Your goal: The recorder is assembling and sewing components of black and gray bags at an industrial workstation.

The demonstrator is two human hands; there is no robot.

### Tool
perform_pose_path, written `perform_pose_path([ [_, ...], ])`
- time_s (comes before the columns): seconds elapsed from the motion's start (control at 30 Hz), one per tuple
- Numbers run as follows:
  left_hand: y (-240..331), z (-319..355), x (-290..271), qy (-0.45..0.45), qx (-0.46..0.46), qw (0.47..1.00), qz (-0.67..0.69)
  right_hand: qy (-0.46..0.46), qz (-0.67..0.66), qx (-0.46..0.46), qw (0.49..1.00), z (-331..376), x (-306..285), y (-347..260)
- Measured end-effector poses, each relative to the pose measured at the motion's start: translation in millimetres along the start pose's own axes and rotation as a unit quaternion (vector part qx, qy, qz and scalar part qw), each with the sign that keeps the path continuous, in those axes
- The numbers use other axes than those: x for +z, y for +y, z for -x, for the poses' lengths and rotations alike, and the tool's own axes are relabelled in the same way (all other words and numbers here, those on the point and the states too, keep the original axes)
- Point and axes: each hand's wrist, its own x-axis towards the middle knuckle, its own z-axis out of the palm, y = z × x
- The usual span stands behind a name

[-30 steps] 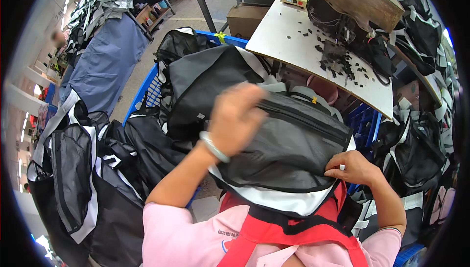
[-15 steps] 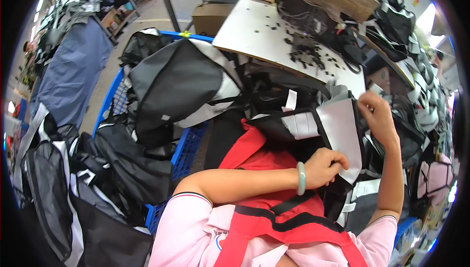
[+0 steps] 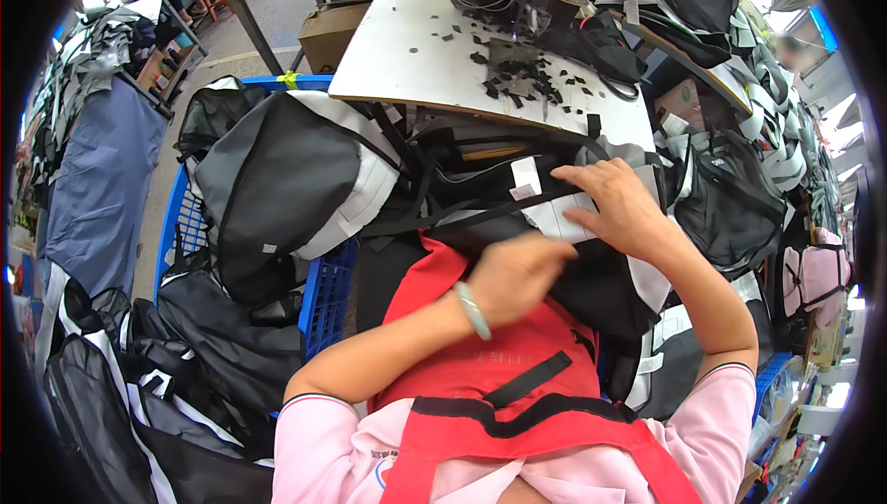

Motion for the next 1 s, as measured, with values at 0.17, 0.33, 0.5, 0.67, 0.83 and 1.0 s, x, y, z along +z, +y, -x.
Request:
perform_pose_path([
  [0.17,-37,-39,-25,0.058,0.053,0.98,-0.183,0.153,0.033,-0.016,0.988,21,18,-20],
  [0.33,-49,-51,10,-0.06,-0.111,0.99,-0.06,0.238,0.083,0.122,0.96,59,31,-2],
  [0.5,-15,-79,12,-0.122,-0.116,0.981,0.098,0.236,0.043,0.088,0.967,83,34,38],
  [0.67,85,-127,-47,-0.277,0.113,0.933,-0.202,0.087,-0.265,0.025,0.96,98,-54,33],
  [0.83,167,-146,-102,-0.36,0.09,0.907,-0.199,0.05,-0.352,-0.052,0.933,87,-114,5],
  [1.0,148,-159,-124,-0.366,-0.02,0.897,-0.247,0.021,-0.447,-0.052,0.893,38,-81,18],
])
